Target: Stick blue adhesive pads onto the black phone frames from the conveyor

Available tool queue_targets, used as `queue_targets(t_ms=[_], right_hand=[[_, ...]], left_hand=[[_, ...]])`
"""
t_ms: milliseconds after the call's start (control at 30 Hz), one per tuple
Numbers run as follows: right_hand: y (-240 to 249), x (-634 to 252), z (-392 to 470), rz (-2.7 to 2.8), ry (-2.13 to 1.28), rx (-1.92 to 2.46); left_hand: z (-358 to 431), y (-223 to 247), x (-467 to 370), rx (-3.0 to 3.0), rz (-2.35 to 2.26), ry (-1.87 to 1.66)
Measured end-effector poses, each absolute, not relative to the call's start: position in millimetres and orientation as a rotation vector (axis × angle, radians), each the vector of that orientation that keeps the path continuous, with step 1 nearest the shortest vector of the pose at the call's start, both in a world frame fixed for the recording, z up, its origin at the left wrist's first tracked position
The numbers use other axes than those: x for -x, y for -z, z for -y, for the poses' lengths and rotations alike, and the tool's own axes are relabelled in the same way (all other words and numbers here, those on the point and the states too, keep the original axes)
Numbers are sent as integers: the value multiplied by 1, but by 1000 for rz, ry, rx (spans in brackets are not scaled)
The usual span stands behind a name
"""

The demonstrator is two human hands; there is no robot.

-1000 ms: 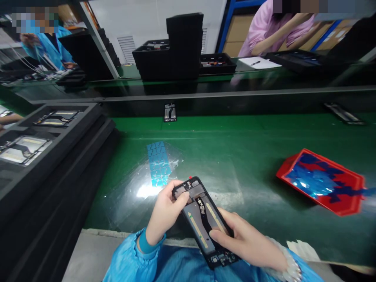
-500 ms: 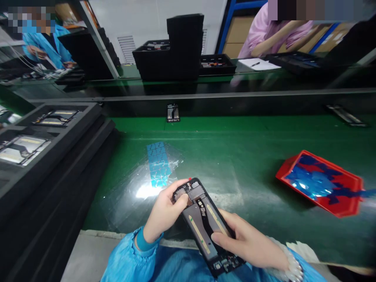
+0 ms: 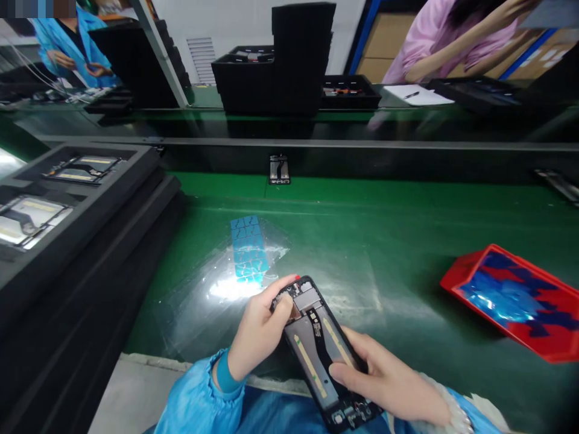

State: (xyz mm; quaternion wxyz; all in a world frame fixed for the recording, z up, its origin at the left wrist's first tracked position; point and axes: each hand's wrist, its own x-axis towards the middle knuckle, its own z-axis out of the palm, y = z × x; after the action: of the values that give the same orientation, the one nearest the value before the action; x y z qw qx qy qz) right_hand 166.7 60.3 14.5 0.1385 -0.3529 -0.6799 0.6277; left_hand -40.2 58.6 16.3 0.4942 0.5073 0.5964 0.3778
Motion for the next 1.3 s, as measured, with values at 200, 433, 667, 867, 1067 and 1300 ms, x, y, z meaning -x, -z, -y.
queue_targets(t_ms=[200, 433, 667, 867, 1067, 1300], right_hand=[[-17, -163, -70, 1895, -1993, 1042], [-23, -168, -145, 1732, -1726, 1304], [-1, -194, -362, 1693, -867, 1471], [6, -199, -386, 1821, -649, 1427], [-2, -145, -305, 2057, -538, 1325], [-5, -64, -164, 2713, -454, 689]], left_hand=[[-61, -13, 44, -1227, -1429, -934], [-62, -11, 62, -1146, -1525, -1138], [-48, 2, 135, -1332, -2005, -1093], [-60, 10, 142, -1968, -1784, -637], [-83, 26, 126, -2109, -1720, -419], [-80, 27, 120, -2130, -1847, -483]])
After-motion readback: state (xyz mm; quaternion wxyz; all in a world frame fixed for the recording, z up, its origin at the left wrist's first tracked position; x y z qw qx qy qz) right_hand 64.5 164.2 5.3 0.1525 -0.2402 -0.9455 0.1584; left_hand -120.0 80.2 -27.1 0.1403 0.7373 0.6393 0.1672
